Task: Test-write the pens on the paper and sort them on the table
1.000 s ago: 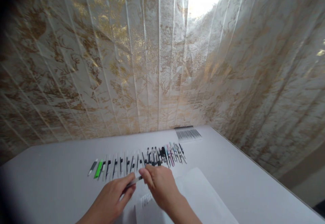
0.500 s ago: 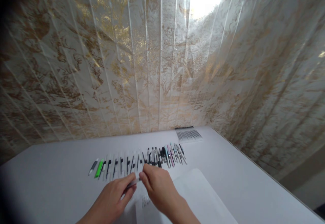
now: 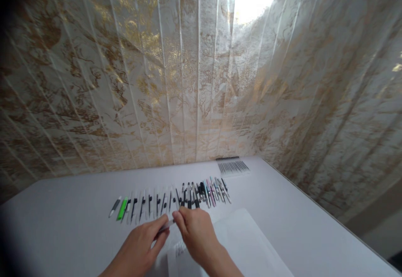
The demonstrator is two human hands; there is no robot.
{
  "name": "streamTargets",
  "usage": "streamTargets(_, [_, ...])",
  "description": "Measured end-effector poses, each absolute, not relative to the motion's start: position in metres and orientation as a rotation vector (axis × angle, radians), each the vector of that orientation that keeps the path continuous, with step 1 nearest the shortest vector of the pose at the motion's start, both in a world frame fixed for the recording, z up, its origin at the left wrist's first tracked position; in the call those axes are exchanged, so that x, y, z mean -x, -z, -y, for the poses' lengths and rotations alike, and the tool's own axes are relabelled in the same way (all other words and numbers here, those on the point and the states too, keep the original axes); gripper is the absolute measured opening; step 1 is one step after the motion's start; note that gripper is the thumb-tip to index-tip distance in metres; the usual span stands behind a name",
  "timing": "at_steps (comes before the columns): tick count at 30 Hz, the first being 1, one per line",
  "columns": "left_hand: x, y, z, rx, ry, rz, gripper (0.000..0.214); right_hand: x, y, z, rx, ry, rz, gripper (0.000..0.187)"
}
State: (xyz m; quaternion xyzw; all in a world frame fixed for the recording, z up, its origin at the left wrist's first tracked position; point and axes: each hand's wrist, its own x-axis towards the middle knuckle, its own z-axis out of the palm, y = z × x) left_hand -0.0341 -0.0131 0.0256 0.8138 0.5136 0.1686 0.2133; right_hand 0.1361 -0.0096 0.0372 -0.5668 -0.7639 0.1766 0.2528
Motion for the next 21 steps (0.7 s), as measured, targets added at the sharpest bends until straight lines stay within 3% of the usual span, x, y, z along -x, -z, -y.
streamTargets(8, [0.023,-0.034,0.019,-1.943,-0.711,-1.064,0.017,-0.137,-0.046,0.012,1.324,-0.77,1.862,0.034])
streamTargets(13, [0.021,-0.03,0.022,-1.978,-0.581,-1.18,0.028,-0.145,-0.049,0.008,1.195,-0.907,1.522,0.038])
streamTargets(17, [0.016,-0.021,0.023,-1.972,-0.603,-1.056,0.029,-0.14,-0.043,0.016,1.122,-1.129,1.574,0.032])
streamTargets(21, [0.015,-0.007,0.023,-1.999,-0.531,-1.022,0.022,-0.15,-0.034,0.023,1.117,-1.25,1.489,0.046])
